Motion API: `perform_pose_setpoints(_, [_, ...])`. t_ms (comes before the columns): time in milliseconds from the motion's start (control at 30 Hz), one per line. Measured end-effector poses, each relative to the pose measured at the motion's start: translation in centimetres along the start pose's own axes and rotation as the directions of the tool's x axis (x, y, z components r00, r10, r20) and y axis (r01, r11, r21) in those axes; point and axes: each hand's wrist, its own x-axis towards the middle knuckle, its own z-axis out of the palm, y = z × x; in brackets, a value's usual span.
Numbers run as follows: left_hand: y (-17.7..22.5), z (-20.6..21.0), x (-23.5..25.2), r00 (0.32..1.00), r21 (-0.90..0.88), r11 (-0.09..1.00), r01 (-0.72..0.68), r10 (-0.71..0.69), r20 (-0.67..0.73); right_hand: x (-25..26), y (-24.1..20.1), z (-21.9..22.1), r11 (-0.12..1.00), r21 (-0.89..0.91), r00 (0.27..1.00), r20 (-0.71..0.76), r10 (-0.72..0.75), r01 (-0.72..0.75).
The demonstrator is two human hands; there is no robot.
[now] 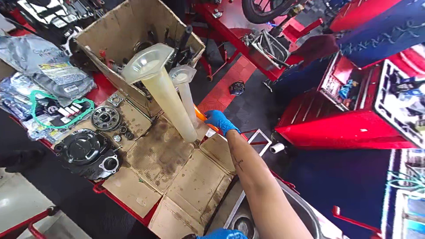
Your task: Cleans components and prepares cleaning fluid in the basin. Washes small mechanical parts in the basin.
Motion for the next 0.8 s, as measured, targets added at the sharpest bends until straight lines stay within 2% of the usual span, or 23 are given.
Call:
perform_pose_setpoints(133, [-0.7, 0.2, 0.9, 0.999, 0.147, 0.989, -0.023, 0.017, 0.042, -6.1, 0.3, -3.8, 0.997, 0.06, 0.985, -0.169, -0.029, 0.04])
perform_pose_setpoints(267, [-1.4, 1.3, 1.0, 0.987, 0.265, 0.964, 0.024, -0.065, 0.148, -22.4, 3.0, -6.3, 0.976, 0.217, 0.968, -0.245, 0.051, 0.003])
perform_pose_setpoints(333, [-1.5, 1.4, 1.5, 0.982, 0.32, 0.946, 0.049, -0.104, 0.156, -31.3, 5.2, -5.0, 0.963, 0.266, 0.949, -0.287, 0.129, -0.051])
perform_pose_setpoints(400, [-1.7, 1.7, 2.1, 0.98, 0.35, 0.935, 0.061, -0.122, 0.156, -40.1, 7.6, -1.7, 0.92, 0.33, 0.924, -0.241, 0.297, -0.21])
perform_pose_setpoints(500, [-1.2, 2.2, 3.8, 0.973, 0.42, 0.9, 0.117, -0.189, 0.134, -51.9, 11.3, 6.6, 0.755, 0.468, 0.818, -0.109, 0.565, -0.459])
perform_pose_setpoints(600, [-0.9, 2.3, 5.9, 0.966, 0.507, 0.841, 0.19, -0.253, 0.056, -60.8, 13.2, 16.9, 0.59, 0.595, 0.725, -0.017, 0.689, -0.546])
perform_pose_setpoints(667, [-0.9, 2.7, 7.6, 0.963, 0.555, 0.801, 0.227, -0.268, -0.007, -64.5, 13.5, 21.9, 0.516, 0.649, 0.69, 0.018, 0.723, -0.558])
perform_pose_setpoints(733, [-1.4, 3.5, 9.4, 0.955, 0.621, 0.736, 0.27, -0.288, -0.074, -66.0, 13.6, 24.9, 0.451, 0.714, 0.668, 0.032, 0.743, -0.536])
perform_pose_setpoints(800, [-2.3, 4.6, 10.5, 0.93, 0.696, 0.633, 0.34, -0.335, -0.151, -66.1, 13.6, 26.5, 0.43, 0.749, 0.689, 0.049, 0.723, -0.505])
